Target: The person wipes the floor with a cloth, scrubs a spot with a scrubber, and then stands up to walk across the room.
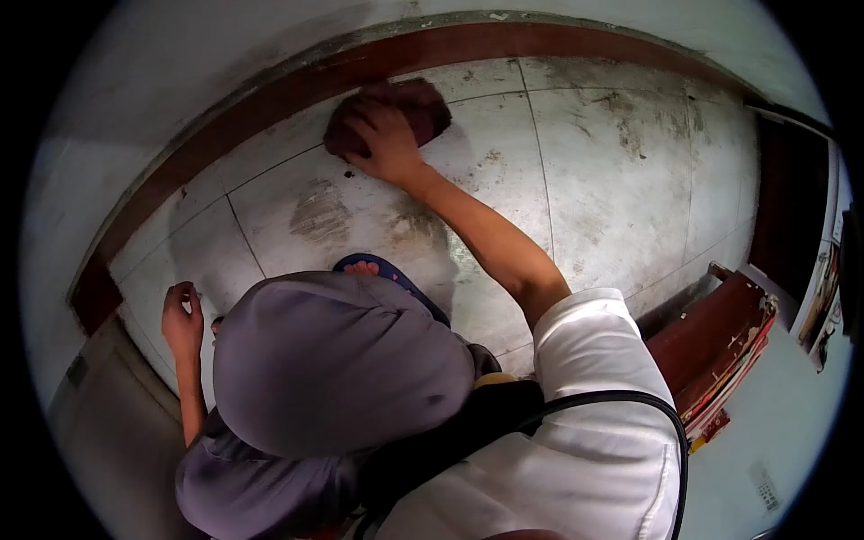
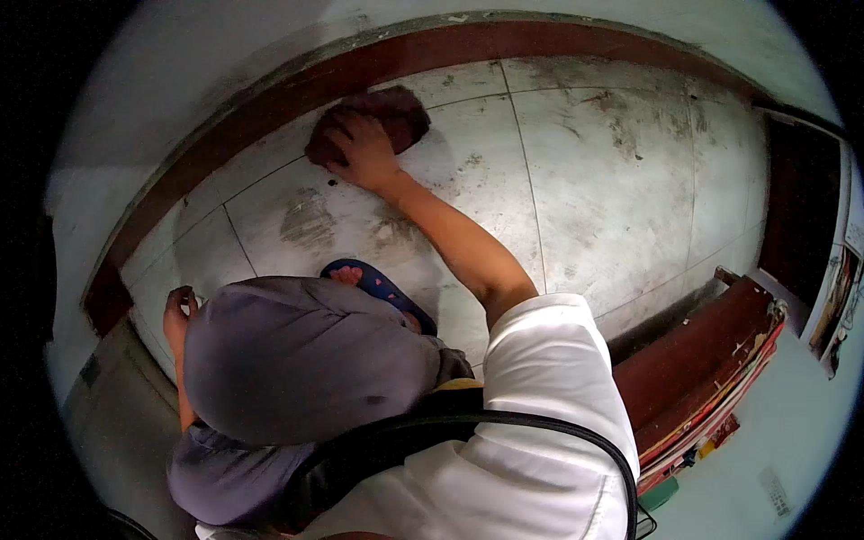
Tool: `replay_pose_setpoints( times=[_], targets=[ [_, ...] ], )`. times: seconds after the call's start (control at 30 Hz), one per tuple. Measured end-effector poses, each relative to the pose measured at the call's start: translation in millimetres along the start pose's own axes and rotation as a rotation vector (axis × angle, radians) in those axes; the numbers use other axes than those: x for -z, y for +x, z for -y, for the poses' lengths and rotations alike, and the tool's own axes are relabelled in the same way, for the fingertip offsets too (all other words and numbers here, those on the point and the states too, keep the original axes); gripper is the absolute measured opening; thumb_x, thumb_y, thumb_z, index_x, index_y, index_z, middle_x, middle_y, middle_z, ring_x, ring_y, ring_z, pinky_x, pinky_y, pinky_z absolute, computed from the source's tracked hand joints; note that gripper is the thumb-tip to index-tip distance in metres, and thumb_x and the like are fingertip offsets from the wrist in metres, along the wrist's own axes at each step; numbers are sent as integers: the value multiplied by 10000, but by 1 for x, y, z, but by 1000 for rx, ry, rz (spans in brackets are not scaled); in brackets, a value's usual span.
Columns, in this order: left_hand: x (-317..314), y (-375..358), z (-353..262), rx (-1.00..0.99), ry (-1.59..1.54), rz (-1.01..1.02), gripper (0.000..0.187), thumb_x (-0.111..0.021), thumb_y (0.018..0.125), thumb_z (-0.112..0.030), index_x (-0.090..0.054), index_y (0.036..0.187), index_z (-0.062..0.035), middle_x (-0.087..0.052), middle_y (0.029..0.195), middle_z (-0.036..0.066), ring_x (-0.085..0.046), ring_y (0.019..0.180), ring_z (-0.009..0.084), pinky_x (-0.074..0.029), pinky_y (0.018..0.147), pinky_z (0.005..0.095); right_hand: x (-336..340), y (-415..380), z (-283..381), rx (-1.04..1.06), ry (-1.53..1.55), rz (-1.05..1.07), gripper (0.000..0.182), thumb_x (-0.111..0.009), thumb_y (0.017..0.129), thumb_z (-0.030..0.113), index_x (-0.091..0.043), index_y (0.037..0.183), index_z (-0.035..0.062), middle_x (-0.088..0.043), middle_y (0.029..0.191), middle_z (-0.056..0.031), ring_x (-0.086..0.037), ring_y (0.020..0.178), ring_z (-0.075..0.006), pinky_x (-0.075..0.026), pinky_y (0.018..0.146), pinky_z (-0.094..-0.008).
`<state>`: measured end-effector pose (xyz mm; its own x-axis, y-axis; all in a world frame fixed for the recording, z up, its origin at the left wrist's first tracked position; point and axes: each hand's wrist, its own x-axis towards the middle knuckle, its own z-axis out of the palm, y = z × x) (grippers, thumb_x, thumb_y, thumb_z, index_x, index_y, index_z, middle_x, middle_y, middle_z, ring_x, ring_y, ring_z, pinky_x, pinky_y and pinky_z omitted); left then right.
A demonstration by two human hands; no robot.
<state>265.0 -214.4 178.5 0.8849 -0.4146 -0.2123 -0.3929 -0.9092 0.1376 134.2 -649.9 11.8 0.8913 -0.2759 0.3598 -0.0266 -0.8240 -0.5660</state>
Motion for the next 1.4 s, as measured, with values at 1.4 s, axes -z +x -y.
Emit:
replay_pose_setpoints(
  times=[1.4],
  targets=[
    [6, 7, -3, -213, 271, 215, 89, -591, 902, -61, -641, 975, -47, -655, 953, 118, -632, 890, 343, -519, 750, 443, 94, -14, -124, -64, -225, 25, 522, -728, 658, 59, -677, 1165, 173, -658, 1208, -100, -615, 1111, -338, -493, 931, -441]
  ],
)
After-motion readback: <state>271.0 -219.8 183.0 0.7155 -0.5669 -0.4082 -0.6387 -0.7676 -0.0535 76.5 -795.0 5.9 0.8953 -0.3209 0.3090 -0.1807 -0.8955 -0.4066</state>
